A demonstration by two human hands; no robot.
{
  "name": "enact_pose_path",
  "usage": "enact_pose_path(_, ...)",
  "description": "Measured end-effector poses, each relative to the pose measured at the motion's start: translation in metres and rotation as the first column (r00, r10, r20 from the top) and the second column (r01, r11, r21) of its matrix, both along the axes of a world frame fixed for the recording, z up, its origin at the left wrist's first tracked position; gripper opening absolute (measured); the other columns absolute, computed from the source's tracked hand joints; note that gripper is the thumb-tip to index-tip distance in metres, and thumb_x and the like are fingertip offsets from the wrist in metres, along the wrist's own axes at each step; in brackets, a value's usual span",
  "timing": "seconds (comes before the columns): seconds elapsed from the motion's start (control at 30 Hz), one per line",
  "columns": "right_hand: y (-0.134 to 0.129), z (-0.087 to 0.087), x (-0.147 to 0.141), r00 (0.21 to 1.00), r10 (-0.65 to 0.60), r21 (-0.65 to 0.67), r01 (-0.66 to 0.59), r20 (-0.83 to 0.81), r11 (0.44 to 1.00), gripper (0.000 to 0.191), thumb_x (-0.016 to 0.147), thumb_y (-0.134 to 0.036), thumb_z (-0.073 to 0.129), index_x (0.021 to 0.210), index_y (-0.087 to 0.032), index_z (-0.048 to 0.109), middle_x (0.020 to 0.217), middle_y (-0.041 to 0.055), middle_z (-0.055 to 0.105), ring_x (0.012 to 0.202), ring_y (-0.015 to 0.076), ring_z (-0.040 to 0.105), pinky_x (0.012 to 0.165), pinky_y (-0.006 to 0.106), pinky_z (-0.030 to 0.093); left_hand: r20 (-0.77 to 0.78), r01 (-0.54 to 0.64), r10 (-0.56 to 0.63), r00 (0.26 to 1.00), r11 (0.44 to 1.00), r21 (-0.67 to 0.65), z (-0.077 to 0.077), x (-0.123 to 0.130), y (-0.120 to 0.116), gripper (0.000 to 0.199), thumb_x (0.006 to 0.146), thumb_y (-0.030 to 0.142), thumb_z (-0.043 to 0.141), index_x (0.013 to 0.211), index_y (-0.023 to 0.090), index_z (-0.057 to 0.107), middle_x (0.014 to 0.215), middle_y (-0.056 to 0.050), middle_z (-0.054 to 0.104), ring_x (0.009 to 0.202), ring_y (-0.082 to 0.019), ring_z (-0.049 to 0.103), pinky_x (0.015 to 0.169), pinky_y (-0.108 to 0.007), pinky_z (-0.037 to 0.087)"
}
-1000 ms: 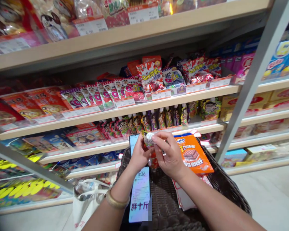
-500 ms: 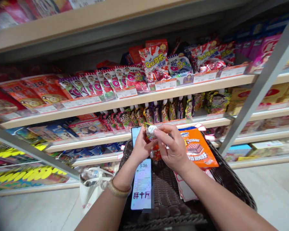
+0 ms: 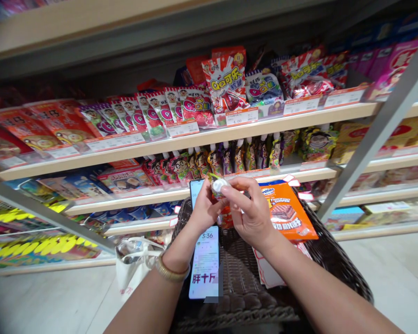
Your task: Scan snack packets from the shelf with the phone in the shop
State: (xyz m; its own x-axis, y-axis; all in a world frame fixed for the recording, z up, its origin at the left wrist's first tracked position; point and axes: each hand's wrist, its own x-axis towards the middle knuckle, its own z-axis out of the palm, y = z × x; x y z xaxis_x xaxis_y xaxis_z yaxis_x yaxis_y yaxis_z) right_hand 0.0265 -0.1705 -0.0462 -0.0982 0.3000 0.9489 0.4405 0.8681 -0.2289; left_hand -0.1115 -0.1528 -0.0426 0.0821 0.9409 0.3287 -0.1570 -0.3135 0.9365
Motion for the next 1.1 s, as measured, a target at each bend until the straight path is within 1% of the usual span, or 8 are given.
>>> enact_pose_path(0.13,0.000,0.000,0.000,1.000,0.006,-0.001,-0.006,0.003,1.000,0.068,0.085,0.000,0.050,0.136,-0.043,0.041,0.114,0.0045,0.055,0.098,0.0207,0.060,0.079,0.040,0.056,0.004,0.000,0.000,1.000,1.000,0.008,0.001,0.001,0.000,0.053,0.061,0.042,0.087,0.095,0.021,0.052,0.089,0.000,0.060,0.085,-0.017,0.057,0.081,-0.028,0.044)
enact_pose_path(0.37,0.002,-0.002,-0.001,0.999,0.035,0.008,-0.035,0.002,0.999,0.075,0.084,0.003,0.049,0.142,-0.044,0.038,0.115,0.0047,0.054,0.098,0.0204,0.058,0.079,0.040,0.055,-0.015,-0.003,0.003,1.000,1.000,-0.002,0.001,0.001,0.002,0.057,0.059,0.044,0.087,0.095,0.021,0.049,0.085,0.003,0.060,0.079,-0.015,0.056,0.075,-0.026,0.044)
enact_pose_path(0.63,0.002,0.000,0.000,0.999,0.036,0.004,-0.036,0.004,0.999,0.082,0.083,0.003,0.052,0.147,-0.044,0.033,0.115,0.0055,0.054,0.097,0.0210,0.057,0.078,0.040,0.054,-0.076,0.007,-0.009,0.997,1.000,-0.016,0.001,0.000,0.001,0.051,0.066,0.041,0.082,0.097,0.021,0.047,0.089,0.001,0.060,0.081,-0.015,0.057,0.075,-0.026,0.045)
enact_pose_path(0.77,0.002,-0.002,-0.002,1.000,0.024,-0.013,-0.024,-0.011,1.000,0.082,0.083,0.001,0.056,0.150,-0.039,0.030,0.118,0.0071,0.054,0.103,0.0225,0.057,0.084,0.043,0.054,-0.074,0.026,-0.026,0.997,1.000,0.000,0.001,0.000,0.001,0.046,0.069,0.036,0.080,0.094,0.021,0.045,0.089,0.001,0.059,0.081,-0.015,0.057,0.075,-0.026,0.046)
enact_pose_path(0.87,0.001,-0.009,-0.005,0.998,0.005,-0.091,-0.011,-0.067,0.996,0.078,0.085,-0.003,0.057,0.151,-0.034,0.029,0.125,0.0088,0.054,0.113,0.0242,0.056,0.094,0.045,0.052,-0.099,-0.018,0.021,0.995,0.999,0.027,0.000,0.000,0.001,0.041,0.071,0.028,0.076,0.097,0.021,0.045,0.095,-0.001,0.059,0.089,-0.017,0.058,0.083,-0.028,0.046)
enact_pose_path(0.97,0.003,-0.018,-0.007,0.989,-0.002,-0.269,-0.039,-0.150,0.962,0.069,0.089,-0.010,0.055,0.150,-0.028,0.028,0.132,0.0115,0.052,0.118,0.0254,0.056,0.097,0.046,0.050,-0.129,-0.070,0.074,0.989,0.997,0.035,-0.002,0.001,0.000,0.038,0.074,0.021,0.071,0.103,0.020,0.046,0.102,-0.003,0.059,0.096,-0.017,0.058,0.091,-0.029,0.046)
enact_pose_path(1.03,0.006,-0.022,-0.006,0.989,-0.018,-0.383,-0.039,-0.145,0.923,0.050,0.092,-0.015,0.053,0.140,-0.024,0.041,0.123,0.0114,0.058,0.111,0.0251,0.060,0.092,0.044,0.052,-0.136,-0.083,0.087,0.987,0.996,0.039,-0.003,0.001,-0.001,0.036,0.076,0.021,0.068,0.106,0.020,0.047,0.107,-0.004,0.059,0.101,-0.018,0.058,0.095,-0.031,0.045)
enact_pose_path(1.1,0.010,-0.024,-0.004,0.995,-0.047,-0.440,0.001,-0.094,0.898,0.025,0.094,-0.019,0.051,0.118,-0.022,0.054,0.106,0.0087,0.063,0.098,0.0239,0.062,0.084,0.041,0.052,-0.124,-0.091,0.095,0.988,0.995,0.037,-0.005,0.001,-0.002,0.036,0.079,0.023,0.066,0.109,0.020,0.047,0.112,-0.006,0.060,0.107,-0.019,0.058,0.099,-0.032,0.044)
